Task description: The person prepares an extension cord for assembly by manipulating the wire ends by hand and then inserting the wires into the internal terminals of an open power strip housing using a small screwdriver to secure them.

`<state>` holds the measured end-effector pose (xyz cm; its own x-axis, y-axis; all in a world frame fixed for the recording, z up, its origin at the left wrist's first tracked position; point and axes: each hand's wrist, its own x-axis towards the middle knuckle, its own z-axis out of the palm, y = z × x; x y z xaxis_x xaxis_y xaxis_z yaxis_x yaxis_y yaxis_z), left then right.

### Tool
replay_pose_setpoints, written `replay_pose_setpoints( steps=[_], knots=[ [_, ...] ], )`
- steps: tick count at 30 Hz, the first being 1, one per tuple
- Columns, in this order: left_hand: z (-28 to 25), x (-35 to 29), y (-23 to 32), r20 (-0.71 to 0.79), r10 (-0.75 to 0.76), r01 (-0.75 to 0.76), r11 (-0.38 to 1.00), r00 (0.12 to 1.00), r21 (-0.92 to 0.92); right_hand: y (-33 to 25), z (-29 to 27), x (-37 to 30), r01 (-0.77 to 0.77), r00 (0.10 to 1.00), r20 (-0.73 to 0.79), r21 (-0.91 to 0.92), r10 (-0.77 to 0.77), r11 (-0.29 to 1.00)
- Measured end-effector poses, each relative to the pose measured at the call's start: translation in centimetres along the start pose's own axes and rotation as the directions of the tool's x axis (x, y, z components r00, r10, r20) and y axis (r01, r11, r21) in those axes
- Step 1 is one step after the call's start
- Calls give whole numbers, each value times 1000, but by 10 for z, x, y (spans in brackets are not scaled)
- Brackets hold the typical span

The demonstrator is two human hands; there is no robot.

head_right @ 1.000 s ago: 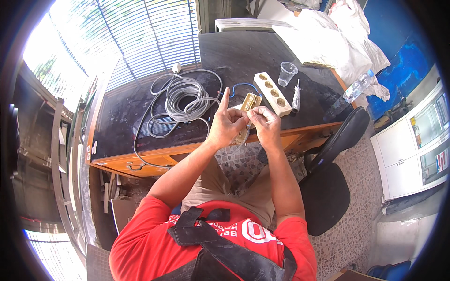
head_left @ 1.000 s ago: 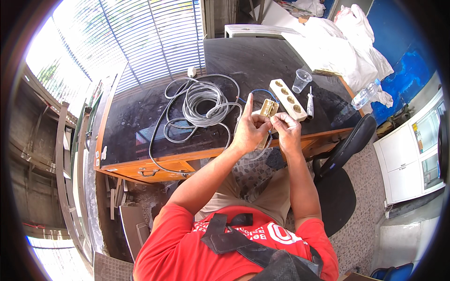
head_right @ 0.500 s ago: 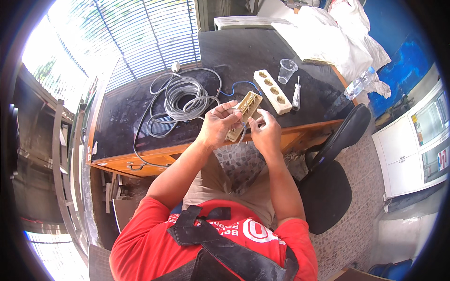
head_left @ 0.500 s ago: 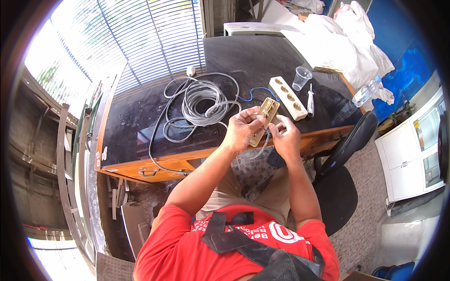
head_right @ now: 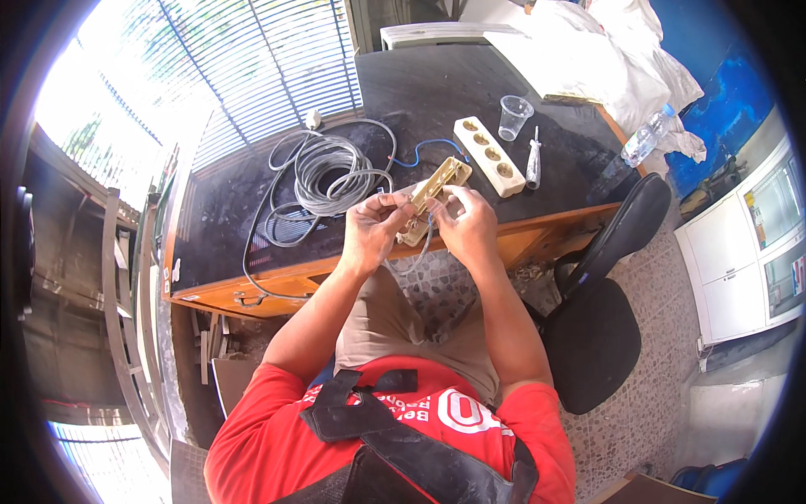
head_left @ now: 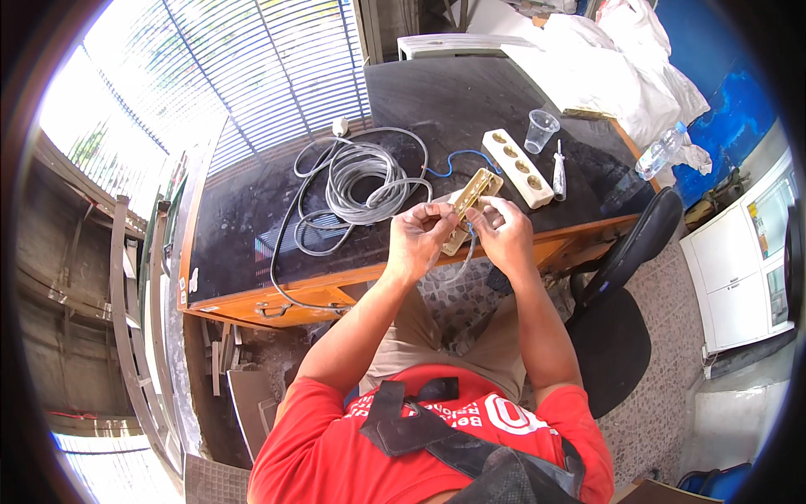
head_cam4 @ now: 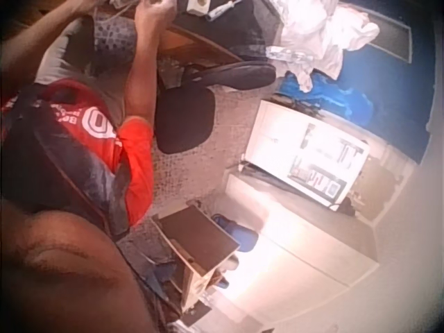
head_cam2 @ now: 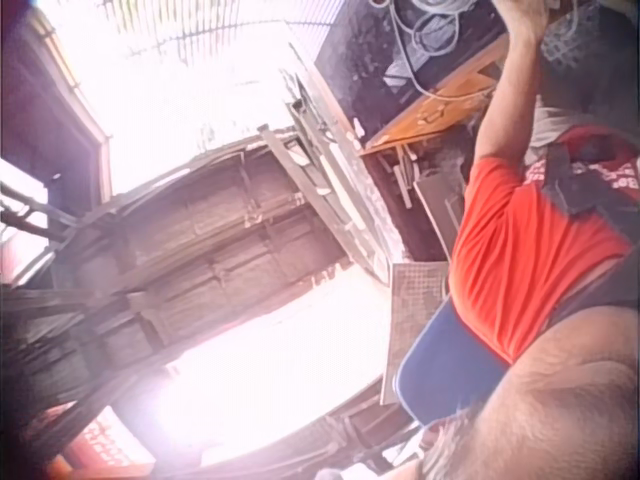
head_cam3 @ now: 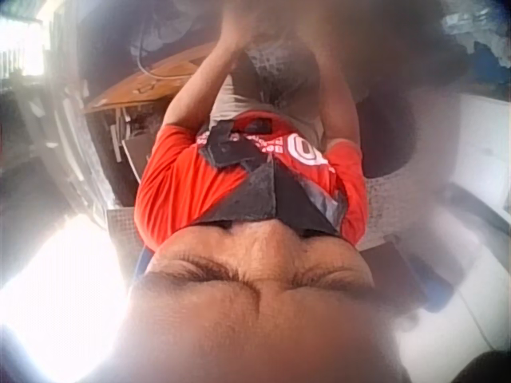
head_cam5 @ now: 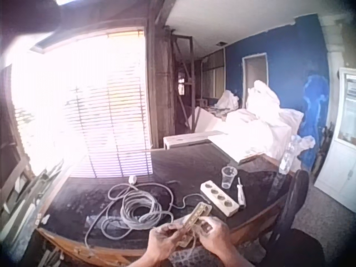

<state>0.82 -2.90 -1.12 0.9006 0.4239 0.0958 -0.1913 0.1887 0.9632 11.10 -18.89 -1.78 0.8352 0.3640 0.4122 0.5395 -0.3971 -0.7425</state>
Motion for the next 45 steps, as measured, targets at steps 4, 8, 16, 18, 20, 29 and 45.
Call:
replay_pose_setpoints(
  steps=[4, 8, 16, 18, 20, 29, 45],
  knots=[
    [-3, -11, 4, -66, -38, 44, 996, 997, 84, -11, -2, -3, 17, 998, 59, -21, -16, 1000],
    [-8, -18, 2, -142, -23, 54, 974, 990, 219, -3, 3, -1, 11, 998, 70, -40, -9, 999],
    [-18, -14, 4, -150, 170, -50, 806, 974, 589, 8, 9, 3, 134, 991, -34, 63, -132, 989],
    [-18, -11, 7, -114, 258, -118, 733, 959, 670, -5, 4, -2, 151, 985, -81, 3, -150, 989],
    [-21, -6, 6, -39, 294, -169, 649, 955, 742, -25, -1, -13, 123, 988, -88, -8, -123, 992],
    [-20, 18, 8, 56, 112, -114, 628, 992, 770, -40, 5, -49, 106, 994, 37, 21, -107, 994],
    [1, 22, -2, 68, -177, 90, 752, 982, 653, -20, 2, -82, -1, 994, -110, 30, 4, 1000]
  ],
)
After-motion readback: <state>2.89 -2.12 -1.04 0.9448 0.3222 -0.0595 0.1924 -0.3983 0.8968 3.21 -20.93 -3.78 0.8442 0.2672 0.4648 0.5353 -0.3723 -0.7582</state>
